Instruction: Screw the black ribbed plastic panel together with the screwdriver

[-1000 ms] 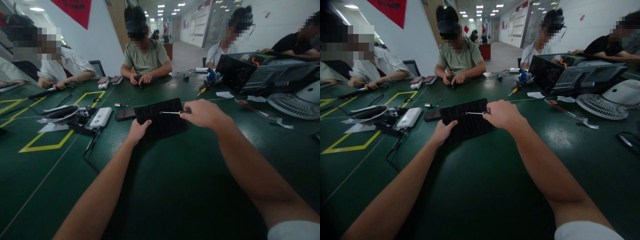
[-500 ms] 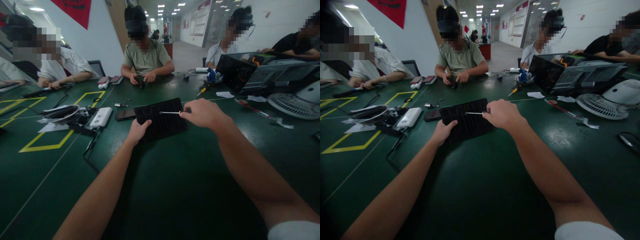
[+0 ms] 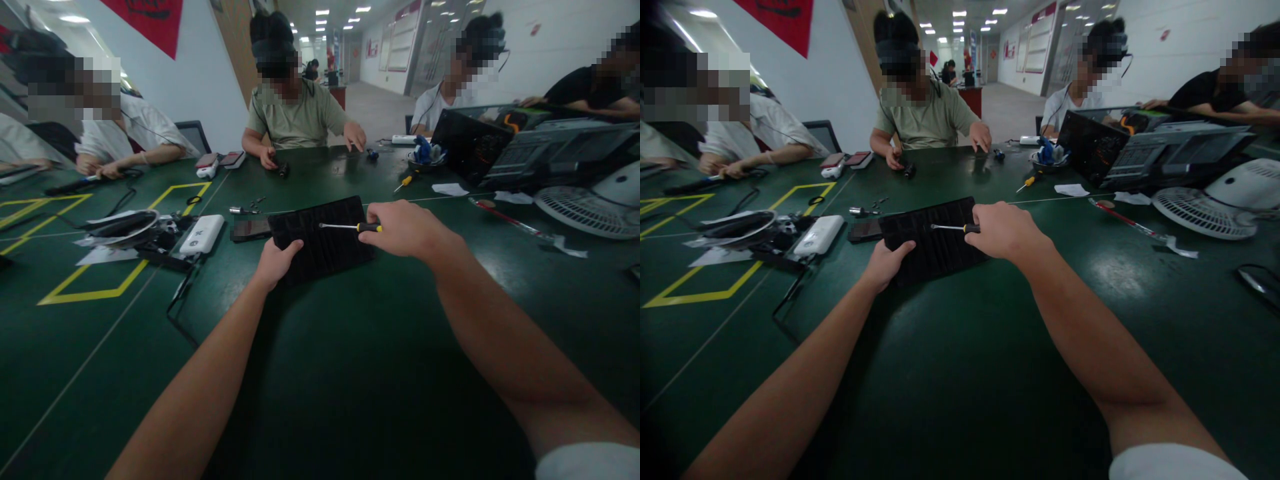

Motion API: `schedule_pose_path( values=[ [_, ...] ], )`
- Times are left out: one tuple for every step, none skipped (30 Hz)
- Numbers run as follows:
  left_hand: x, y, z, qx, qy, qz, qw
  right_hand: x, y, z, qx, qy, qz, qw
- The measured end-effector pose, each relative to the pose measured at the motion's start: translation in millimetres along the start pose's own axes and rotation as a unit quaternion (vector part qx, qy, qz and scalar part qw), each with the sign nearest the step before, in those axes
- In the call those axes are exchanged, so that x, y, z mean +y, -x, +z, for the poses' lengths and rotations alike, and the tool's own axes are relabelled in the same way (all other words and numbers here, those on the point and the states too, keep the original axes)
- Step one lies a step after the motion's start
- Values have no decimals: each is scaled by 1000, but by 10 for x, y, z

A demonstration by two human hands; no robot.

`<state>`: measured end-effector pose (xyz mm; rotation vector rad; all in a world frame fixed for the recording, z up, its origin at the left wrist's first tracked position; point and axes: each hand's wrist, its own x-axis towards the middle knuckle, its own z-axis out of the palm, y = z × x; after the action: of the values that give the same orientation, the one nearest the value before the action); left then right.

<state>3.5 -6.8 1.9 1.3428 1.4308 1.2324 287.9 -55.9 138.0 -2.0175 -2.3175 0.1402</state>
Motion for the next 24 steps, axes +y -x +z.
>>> schedule_pose_path(
  values=[
    [-7, -3, -3, -1, 0, 1, 1000, 8, 0, 7, 4, 3, -3, 1000],
    [-15, -7, -5, -1, -1, 2, 1000, 15, -1, 13, 8, 5, -7, 1000],
    [-24, -12, -8, 1, -2, 3, 1000, 21, 0, 18, 12, 4, -11, 1000],
    [-33, -17, -10, 3, -5, 4, 1000, 24, 1, 22, 14, 3, -12, 1000],
    [-41, -22, -12, 6, -8, 5, 1000, 25, 3, 24, 15, 3, -13, 1000],
    [-47, -25, -13, 9, -11, 7, 1000, 23, 5, 25, 17, 4, -13, 1000],
    [-51, -28, -14, 10, -12, 8, 1000, 20, 7, 24, 18, 6, -11, 1000],
    [-52, -29, -14, 10, -11, 7, 1000, 15, 10, 23, 19, 8, -10, 1000],
    [-51, -29, -13, 9, -8, 6, 1000, 11, 11, 22, 19, 9, -9, 1000],
    [-49, -28, -12, 7, -6, 4, 1000, 7, 13, 20, 19, 9, -8, 1000],
    [-45, -26, -12, 6, -4, 2, 1000, 5, 14, 19, 19, 8, -5, 1000],
    [-40, -23, -11, 6, -4, 0, 1000, 3, 14, 19, 19, 8, -3, 1000],
    [-36, -21, -11, 7, -5, 0, 1000, 2, 13, 19, 19, 8, -3, 1000],
    [-31, -19, -11, 8, -6, 0, 1000, 2, 13, 19, 19, 8, -2, 1000],
    [-27, -17, -11, 9, -7, 0, 1000, 2, 12, 19, 19, 9, -2, 1000],
    [-24, -16, -11, 11, -9, 0, 1000, 2, 12, 19, 19, 11, -3, 1000],
    [-23, -16, -11, 11, -10, 0, 1000, 2, 11, 18, 19, 12, -5, 1000],
    [-22, -16, -11, 10, -11, 1, 1000, 2, 11, 16, 18, 12, -5, 1000],
    [-22, -17, -11, 9, -13, 3, 1000, 1, 12, 13, 17, 12, -5, 1000],
    [-22, -18, -11, 9, -15, 5, 1000, 0, 12, 9, 16, 11, -5, 1000],
    [-22, -19, -10, 9, -15, 7, 1000, -2, 13, 5, 14, 10, -5, 1000],
    [-21, -19, -10, 8, -15, 7, 1000, -4, 13, 0, 12, 9, -5, 1000],
    [-20, -18, -9, 8, -14, 6, 1000, -6, 15, -5, 10, 7, -5, 1000],
    [-19, -16, -8, 7, -13, 5, 1000, -10, 16, -9, 8, 6, -5, 1000]
  ],
)
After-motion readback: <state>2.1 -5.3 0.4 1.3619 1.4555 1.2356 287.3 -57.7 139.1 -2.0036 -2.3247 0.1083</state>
